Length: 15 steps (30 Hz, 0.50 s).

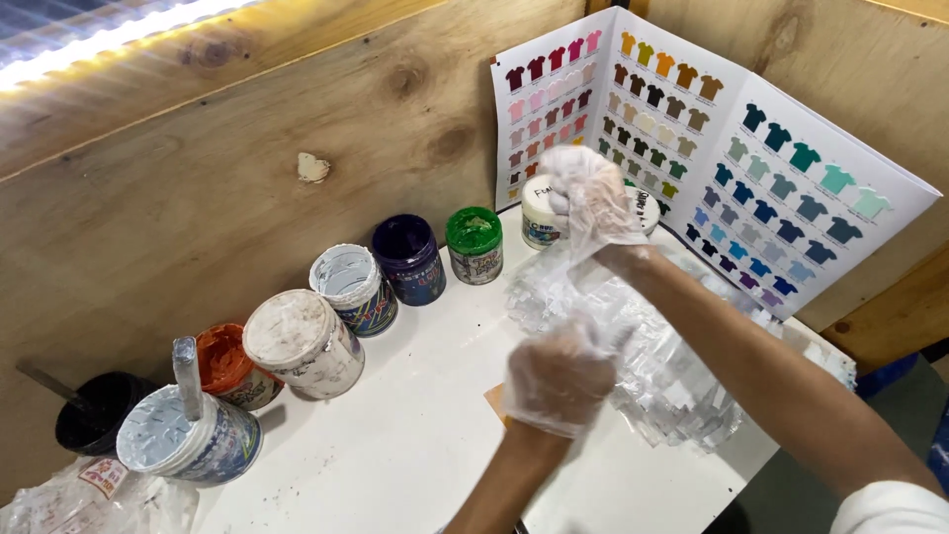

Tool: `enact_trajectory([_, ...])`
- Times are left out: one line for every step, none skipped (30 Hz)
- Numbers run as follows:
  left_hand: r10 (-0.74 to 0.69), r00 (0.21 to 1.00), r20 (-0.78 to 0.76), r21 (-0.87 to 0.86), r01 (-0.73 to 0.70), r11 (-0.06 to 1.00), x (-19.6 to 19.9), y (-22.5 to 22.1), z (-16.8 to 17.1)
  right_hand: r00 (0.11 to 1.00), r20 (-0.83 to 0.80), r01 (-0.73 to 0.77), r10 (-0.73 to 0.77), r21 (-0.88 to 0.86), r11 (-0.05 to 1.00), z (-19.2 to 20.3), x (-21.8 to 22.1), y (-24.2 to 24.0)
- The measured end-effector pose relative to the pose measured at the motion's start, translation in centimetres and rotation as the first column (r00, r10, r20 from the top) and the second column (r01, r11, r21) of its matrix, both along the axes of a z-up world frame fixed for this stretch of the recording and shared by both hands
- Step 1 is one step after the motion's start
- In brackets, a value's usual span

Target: Applying ink to a screen printing frame and organizing small plastic bags on a workbench.

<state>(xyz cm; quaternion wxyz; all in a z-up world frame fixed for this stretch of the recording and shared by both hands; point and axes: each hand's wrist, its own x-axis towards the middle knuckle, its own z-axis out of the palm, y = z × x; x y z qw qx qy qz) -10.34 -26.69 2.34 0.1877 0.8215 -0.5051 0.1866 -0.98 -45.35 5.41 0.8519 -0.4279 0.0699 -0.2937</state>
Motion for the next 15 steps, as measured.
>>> enact_trajectory([0.063,0.998,-0.031,-0.347,-0.07,0.935,0.9,-0.7,-1.5,0.962,-0.246,0.094,-0.122,-0.122,0.988,2.8,-0.7,2.7])
enact_trajectory([0.11,0.99,-0.086,-0.647,-0.139,0.749,1.8,-1.3,-3.0,0.849,-0.46,0.15,-0.258,-0.259,0.954,5.7,-1.4,5.3])
enact_trajectory([0.112,0.99,-0.084,-0.647,-0.14,0.749,2.1,-0.8,-2.7,0.851,-0.459,0.148,-0.255,-0.258,0.955,6.5,-2.6,6.8])
enact_trajectory([0.09,0.992,-0.085,-0.655,-0.124,0.745,2.4,-0.3,-2.3,0.903,-0.421,0.064,-0.088,-0.072,0.995,7.4,-3.9,8.2])
enact_trajectory([0.069,0.994,-0.087,-0.663,-0.109,0.74,2.7,0.3,-2.0,0.934,-0.349,-0.037,0.074,0.11,0.993,8.2,-5.1,9.7])
enact_trajectory([0.072,0.994,-0.085,-0.663,-0.11,0.741,3.0,0.8,-1.7,0.934,-0.348,-0.04,0.077,0.111,0.993,7.4,-4.9,9.8])
enact_trajectory([0.044,0.995,-0.089,-0.673,-0.093,0.734,3.3,1.5,-1.5,0.934,-0.336,-0.057,0.124,0.205,0.977,6.6,-4.6,10.1])
enact_trajectory([0.017,0.996,-0.093,-0.683,-0.076,0.726,3.7,2.3,-1.2,0.932,-0.319,-0.073,0.171,0.297,0.952,5.8,-4.3,10.5])
enact_trajectory([0.032,0.995,-0.094,-0.682,-0.088,0.726,3.6,2.7,-1.1,0.929,-0.32,-0.087,0.185,0.298,0.951,5.1,-4.2,11.5])
enact_trajectory([0.01,0.995,-0.097,-0.693,-0.075,0.717,3.5,3.2,-0.9,0.954,-0.259,-0.032,0.152,0.416,0.909,4.5,-4.1,12.5])
enact_trajectory([-0.007,0.995,-0.102,-0.704,-0.067,0.707,3.6,3.9,-0.8,0.972,-0.205,0.012,0.115,0.531,0.847,3.8,-3.9,13.8])
enact_trajectory([0.012,0.994,-0.104,-0.703,-0.082,0.706,3.8,4.8,-0.6,0.969,-0.207,-0.004,0.135,0.532,0.847,2.1,-3.3,12.2])
enact_trajectory([0.007,0.994,-0.109,-0.718,-0.084,0.691,4.1,5.6,-0.3,0.942,0.001,-0.297,0.336,0.473,0.829,0.5,-2.3,10.5])
enact_trajectory([0.003,0.994,-0.113,-0.732,-0.085,0.676,4.4,6.4,0.0,0.826,0.189,-0.561,0.531,0.361,0.745,-1.0,-1.1,9.0])
enact_trajectory([0.042,0.993,-0.114,-0.735,-0.113,0.669,4.8,7.8,0.1,0.804,0.186,-0.591,0.565,0.358,0.723,-2.3,-0.4,9.7])
